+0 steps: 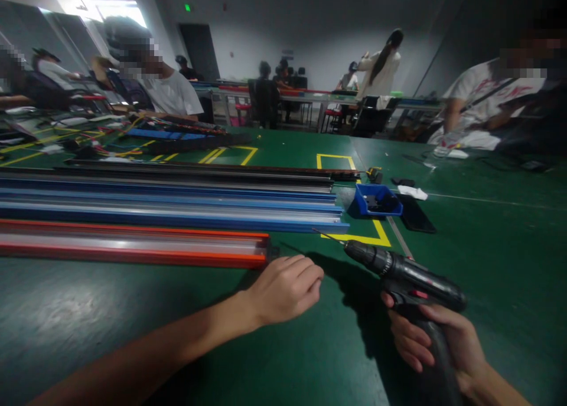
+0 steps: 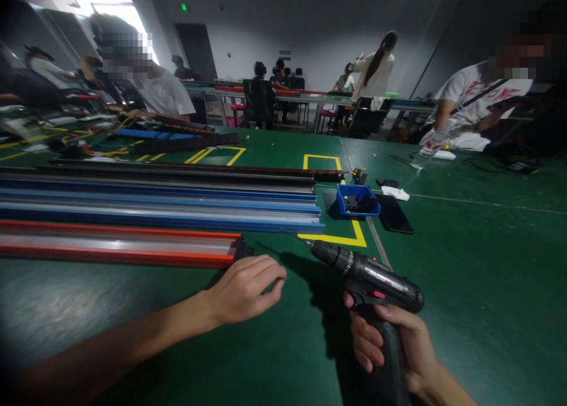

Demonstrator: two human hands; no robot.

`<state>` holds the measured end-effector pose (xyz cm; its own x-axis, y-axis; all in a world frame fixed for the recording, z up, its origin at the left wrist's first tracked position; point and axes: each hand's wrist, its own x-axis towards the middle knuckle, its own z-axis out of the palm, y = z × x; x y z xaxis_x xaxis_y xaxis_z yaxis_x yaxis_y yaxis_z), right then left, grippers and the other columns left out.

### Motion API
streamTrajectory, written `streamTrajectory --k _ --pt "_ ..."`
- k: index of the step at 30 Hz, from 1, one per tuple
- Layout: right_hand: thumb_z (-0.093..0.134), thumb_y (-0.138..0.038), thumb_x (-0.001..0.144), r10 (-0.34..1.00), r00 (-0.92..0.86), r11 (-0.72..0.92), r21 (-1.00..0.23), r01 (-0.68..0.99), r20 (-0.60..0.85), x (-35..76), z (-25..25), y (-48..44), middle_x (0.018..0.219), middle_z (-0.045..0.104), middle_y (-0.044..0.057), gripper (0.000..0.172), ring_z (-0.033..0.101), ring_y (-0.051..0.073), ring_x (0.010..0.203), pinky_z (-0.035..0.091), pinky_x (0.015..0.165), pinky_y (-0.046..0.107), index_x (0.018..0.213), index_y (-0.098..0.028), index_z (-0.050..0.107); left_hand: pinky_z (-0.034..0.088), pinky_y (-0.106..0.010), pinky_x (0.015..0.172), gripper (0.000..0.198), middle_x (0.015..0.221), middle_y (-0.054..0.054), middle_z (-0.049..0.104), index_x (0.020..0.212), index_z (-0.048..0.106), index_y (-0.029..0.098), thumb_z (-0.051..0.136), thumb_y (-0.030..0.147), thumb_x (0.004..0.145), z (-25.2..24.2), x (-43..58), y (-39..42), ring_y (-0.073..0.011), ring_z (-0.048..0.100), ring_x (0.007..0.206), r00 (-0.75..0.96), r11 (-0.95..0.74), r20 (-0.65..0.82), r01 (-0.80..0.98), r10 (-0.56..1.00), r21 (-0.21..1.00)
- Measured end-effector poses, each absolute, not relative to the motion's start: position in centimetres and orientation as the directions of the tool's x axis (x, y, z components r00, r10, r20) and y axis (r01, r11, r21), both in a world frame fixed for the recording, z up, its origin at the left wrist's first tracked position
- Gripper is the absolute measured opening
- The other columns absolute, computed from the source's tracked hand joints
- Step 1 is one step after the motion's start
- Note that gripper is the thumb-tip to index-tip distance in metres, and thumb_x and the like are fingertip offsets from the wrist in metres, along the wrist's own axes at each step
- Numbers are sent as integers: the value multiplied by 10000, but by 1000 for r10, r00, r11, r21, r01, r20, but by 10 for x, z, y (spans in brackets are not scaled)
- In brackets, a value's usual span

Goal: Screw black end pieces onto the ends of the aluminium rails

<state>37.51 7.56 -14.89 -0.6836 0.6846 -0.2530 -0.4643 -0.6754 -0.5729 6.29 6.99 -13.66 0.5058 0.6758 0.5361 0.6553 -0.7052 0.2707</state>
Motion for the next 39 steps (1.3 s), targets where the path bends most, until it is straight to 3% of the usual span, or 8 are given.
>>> streamTrajectory --k 4,6,8,15,20,25,39 --pt "590 -388 875 666 -704 -690 -561 -457 -247 376 -152 75 566 434 -58 354 308 78 409 466 467 249 1081 -131 720 444 -230 627 45 811 4 615 926 611 174 568 186 929 -139 54 50 -104 564 691 189 -406 359 447 914 798" --pt "584 -395 880 664 -706 -692 -561 -454 -248 377 -153 75 562 430 -61 344 300 77 404 462 461 244 1074 -141 712 422 -210 571 58 767 18 594 919 602 174 578 225 931 -143 55 45 -88 544 634 101 -226 206 247 973 942" --pt "595 -415 874 658 -710 -696 -564 -444 -252 378 -154 75 555 425 -67 347 288 76 397 456 452 240 1071 -149 701 392 -194 516 92 772 17 605 928 590 167 585 259 930 -148 60 43 -67 520 567 77 -87 84 37 993 996" --pt "658 -485 837 595 -751 -746 -547 -381 -288 384 -157 71 526 416 -91 378 244 66 352 447 421 226 1049 -172 658 294 -157 409 146 796 -9 658 926 596 145 662 266 878 -152 68 43 -33 480 468 9 132 -138 -357 990 925" --pt "660 -500 836 524 -805 -791 -509 -339 -279 383 -163 68 530 435 -89 407 254 59 330 458 423 223 1068 -166 660 304 -153 413 184 810 7 649 991 571 164 665 300 909 -141 64 43 -30 480 476 -60 122 -178 -517 982 847" --pt "622 -525 844 516 -828 -790 -495 -362 -218 385 -170 66 530 424 -83 447 264 56 317 463 415 218 1101 -166 685 327 -155 419 197 773 27 636 1045 515 190 587 362 980 -143 59 45 -41 500 459 -54 92 -136 -489 989 867" --pt "666 -554 816 487 -807 -819 -496 -289 -333 384 -164 66 491 403 -93 413 242 55 294 455 384 208 1019 -195 672 327 -156 396 298 621 62 551 928 487 192 536 478 997 -153 63 45 -59 484 428 -93 109 -163 -422 982 900"
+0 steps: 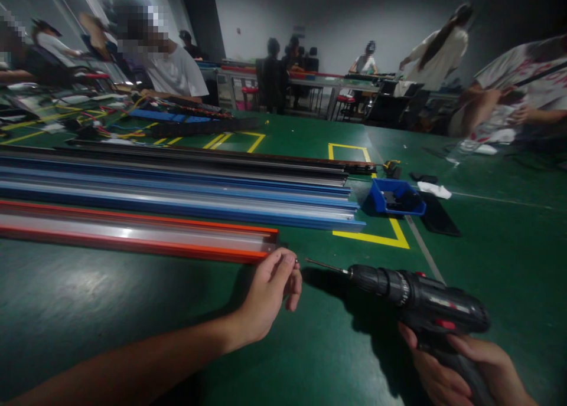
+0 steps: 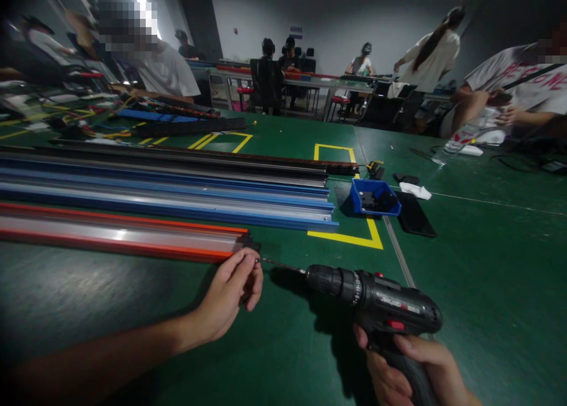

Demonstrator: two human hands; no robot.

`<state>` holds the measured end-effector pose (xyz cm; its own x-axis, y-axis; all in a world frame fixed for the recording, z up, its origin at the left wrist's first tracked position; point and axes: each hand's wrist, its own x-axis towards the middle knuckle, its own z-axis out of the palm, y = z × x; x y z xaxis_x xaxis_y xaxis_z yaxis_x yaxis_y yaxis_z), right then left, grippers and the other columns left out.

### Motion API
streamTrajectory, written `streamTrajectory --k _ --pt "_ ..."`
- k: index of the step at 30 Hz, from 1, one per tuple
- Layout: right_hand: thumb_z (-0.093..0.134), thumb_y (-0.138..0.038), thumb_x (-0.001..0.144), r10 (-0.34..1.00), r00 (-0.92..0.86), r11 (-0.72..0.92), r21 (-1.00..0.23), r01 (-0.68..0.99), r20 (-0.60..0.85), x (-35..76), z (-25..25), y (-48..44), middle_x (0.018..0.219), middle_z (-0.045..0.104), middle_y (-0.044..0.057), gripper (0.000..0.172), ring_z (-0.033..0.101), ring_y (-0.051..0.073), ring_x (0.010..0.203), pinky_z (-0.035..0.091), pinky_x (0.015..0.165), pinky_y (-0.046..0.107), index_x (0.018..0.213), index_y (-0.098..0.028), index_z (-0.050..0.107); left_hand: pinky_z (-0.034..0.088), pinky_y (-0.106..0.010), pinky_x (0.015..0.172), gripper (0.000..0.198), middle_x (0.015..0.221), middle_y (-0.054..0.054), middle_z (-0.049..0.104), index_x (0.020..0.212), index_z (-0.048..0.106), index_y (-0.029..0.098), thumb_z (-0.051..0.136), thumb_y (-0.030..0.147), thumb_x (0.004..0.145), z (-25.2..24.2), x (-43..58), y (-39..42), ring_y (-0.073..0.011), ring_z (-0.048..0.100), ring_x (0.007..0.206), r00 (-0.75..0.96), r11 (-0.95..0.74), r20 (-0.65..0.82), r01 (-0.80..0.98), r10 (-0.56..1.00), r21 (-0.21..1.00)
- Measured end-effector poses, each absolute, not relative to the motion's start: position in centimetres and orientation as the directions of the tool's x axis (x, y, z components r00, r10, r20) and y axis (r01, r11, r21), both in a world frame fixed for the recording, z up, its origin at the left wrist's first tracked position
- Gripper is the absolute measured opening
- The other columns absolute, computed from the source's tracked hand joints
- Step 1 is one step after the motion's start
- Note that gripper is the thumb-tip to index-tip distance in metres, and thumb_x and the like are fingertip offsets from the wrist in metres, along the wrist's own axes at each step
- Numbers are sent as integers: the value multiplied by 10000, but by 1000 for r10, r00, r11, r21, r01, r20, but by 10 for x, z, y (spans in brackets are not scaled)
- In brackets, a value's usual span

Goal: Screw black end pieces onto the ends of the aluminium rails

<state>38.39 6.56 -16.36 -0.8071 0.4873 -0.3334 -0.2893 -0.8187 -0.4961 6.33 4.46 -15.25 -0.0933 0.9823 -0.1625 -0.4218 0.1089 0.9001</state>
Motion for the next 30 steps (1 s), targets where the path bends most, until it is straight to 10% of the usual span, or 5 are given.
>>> streamTrajectory --k 30 --pt "733 -530 783 443 -794 -837 -509 -199 -417 382 -160 63 503 431 -82 411 268 54 304 468 398 218 1025 -201 684 401 -177 472 255 641 61 520 876 523 197 554 422 992 -159 56 37 -67 514 508 -205 -4 -2 -26 979 1000"
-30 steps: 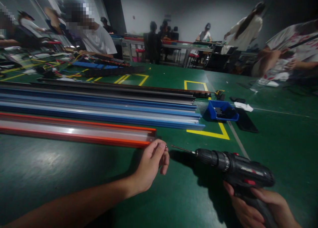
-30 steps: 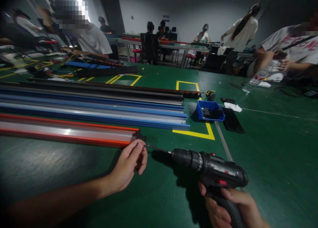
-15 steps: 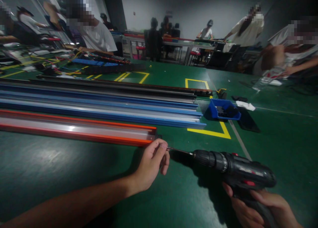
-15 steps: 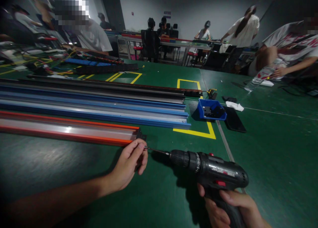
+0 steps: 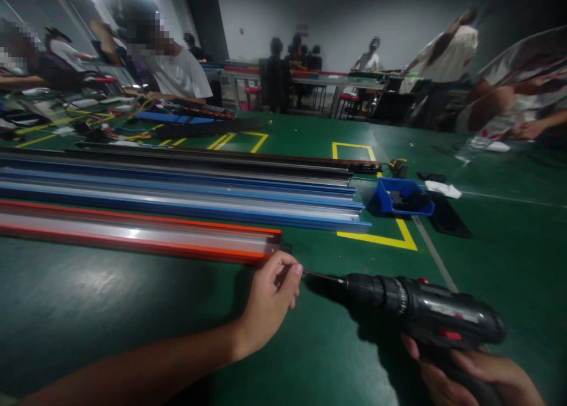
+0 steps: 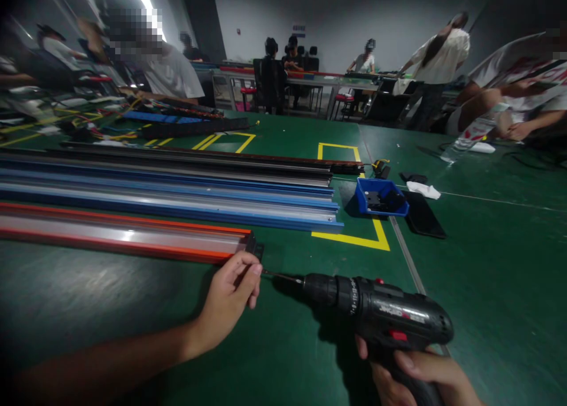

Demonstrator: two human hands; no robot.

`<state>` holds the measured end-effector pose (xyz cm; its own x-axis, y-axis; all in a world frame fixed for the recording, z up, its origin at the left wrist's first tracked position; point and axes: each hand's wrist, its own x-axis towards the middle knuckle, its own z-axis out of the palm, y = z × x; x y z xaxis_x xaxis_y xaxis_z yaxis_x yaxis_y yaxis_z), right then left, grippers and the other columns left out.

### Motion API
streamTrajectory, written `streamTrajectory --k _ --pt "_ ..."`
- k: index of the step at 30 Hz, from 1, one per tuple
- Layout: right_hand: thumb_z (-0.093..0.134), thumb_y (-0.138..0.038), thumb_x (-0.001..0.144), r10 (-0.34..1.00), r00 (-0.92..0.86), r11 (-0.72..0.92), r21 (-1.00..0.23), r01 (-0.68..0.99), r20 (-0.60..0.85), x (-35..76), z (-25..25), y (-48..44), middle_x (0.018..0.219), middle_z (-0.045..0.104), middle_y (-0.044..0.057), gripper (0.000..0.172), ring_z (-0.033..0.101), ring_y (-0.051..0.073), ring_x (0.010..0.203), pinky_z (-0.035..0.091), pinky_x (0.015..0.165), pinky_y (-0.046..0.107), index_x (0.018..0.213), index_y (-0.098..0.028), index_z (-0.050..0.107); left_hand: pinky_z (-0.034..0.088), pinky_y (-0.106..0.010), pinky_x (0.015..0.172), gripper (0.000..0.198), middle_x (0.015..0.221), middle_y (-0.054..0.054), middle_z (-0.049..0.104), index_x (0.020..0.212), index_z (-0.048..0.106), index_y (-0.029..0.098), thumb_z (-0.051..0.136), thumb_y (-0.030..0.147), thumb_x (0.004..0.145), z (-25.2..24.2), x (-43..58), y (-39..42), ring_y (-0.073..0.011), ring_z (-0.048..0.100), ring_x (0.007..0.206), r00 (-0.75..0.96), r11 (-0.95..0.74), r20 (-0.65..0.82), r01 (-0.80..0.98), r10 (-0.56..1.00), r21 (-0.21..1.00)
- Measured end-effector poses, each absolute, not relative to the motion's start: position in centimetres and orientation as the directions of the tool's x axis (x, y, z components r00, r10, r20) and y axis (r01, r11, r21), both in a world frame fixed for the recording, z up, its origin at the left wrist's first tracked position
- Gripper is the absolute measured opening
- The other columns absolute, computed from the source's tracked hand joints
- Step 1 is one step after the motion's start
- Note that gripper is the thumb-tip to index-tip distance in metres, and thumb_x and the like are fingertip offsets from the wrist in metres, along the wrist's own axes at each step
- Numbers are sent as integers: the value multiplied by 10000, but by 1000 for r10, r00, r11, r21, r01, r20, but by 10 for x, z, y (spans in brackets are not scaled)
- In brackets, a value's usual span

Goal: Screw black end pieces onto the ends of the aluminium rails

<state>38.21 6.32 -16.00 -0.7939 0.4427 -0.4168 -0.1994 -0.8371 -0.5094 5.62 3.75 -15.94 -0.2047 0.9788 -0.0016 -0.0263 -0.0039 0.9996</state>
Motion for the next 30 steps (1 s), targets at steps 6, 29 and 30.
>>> streamTrajectory --k 6,29,30 --pt "708 -515 809 446 -820 -842 -478 -249 -359 384 -164 63 521 441 -71 393 280 54 306 472 410 221 1044 -200 718 351 -163 418 275 707 65 531 1128 544 224 529 468 1000 -153 54 37 -52 471 464 -110 38 -42 -36 993 999" --pt "725 -563 793 505 -773 -814 -509 -279 -384 384 -161 72 519 498 -48 421 397 91 317 491 419 247 1036 -220 750 491 -504 943 603 1459 -184 527 1491 455 302 504 601 969 -124 -58 85 -359 588 1209 546 -544 -22 829 838 -130" --pt "718 -561 798 513 -777 -810 -504 -299 -365 383 -162 71 513 478 -55 425 362 77 319 490 419 238 1040 -213 755 502 -485 905 574 1413 -185 563 1460 490 289 508 588 971 -125 -55 86 -350 612 1152 536 -533 -28 829 843 -170"
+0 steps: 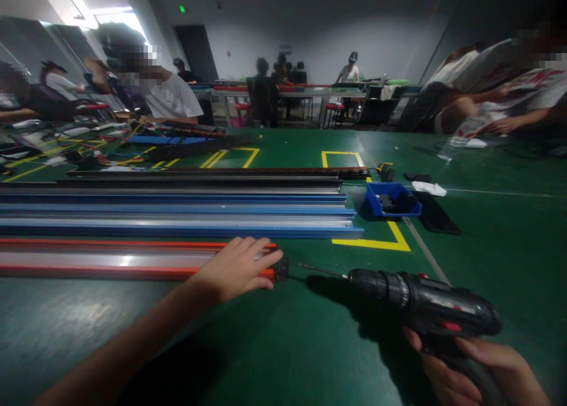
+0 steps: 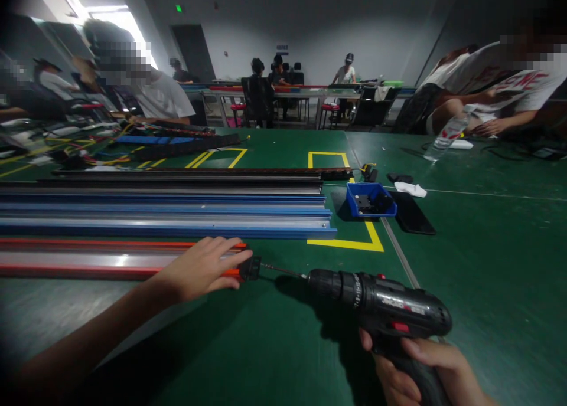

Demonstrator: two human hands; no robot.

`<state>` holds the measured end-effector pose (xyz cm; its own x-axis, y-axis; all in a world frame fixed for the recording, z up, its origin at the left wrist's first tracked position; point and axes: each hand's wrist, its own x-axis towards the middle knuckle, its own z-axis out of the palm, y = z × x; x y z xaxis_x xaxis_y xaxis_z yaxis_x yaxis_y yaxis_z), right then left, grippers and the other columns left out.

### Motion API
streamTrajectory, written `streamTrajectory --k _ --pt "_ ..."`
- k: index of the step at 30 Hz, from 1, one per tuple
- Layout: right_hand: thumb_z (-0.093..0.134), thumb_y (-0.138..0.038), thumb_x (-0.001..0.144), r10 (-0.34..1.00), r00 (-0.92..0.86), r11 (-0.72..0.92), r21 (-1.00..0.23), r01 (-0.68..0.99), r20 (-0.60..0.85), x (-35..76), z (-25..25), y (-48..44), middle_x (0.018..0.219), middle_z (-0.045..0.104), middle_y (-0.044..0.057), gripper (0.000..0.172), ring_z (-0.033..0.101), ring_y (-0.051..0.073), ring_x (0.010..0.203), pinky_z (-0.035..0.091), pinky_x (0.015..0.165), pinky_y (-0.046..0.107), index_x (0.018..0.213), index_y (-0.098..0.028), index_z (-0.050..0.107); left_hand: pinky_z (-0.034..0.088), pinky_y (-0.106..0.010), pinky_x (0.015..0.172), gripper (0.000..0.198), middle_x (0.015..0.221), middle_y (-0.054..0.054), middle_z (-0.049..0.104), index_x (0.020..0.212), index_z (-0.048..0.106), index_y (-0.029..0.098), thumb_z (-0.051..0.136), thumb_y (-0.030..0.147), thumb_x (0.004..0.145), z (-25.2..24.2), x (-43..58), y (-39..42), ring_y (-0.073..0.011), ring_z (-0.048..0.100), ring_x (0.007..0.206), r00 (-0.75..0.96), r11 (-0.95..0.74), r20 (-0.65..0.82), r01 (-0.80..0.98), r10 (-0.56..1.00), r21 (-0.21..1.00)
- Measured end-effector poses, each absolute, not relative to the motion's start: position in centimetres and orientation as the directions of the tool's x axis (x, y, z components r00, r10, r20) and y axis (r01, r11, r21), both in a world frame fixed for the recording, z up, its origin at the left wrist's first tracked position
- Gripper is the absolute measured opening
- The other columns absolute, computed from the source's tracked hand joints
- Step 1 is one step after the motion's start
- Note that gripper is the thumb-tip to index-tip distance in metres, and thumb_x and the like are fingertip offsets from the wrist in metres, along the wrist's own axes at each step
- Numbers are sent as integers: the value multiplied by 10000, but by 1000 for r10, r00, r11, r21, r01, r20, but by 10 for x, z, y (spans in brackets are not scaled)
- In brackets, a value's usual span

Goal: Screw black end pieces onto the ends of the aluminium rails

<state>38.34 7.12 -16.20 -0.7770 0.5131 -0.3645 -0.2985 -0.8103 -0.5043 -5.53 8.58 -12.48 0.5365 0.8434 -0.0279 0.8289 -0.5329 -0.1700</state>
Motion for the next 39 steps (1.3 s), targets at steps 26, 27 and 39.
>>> streamTrajectory --k 26,27,39 --pt "752 -359 852 599 -608 -751 -630 -199 -521 391 -146 87 578 532 -52 315 512 88 428 542 482 251 1104 -174 714 492 -342 784 421 1148 -37 740 1238 625 227 302 446 1080 -93 -31 102 -223 706 983 498 -464 -93 850 862 251" --pt "755 -363 848 593 -606 -755 -628 -189 -530 389 -143 89 575 531 -53 316 512 89 425 543 480 253 1103 -179 717 481 -326 793 422 1113 -24 746 1154 662 227 295 423 1086 -98 -31 107 -206 701 975 510 -484 -30 831 860 274" --pt "738 -236 849 535 -688 -747 -655 -114 -490 354 -127 119 597 559 -44 288 520 87 452 531 488 244 1114 -125 714 384 -266 669 436 856 -12 666 921 677 183 356 434 1074 -114 -32 111 -135 596 768 579 -575 59 782 813 242"
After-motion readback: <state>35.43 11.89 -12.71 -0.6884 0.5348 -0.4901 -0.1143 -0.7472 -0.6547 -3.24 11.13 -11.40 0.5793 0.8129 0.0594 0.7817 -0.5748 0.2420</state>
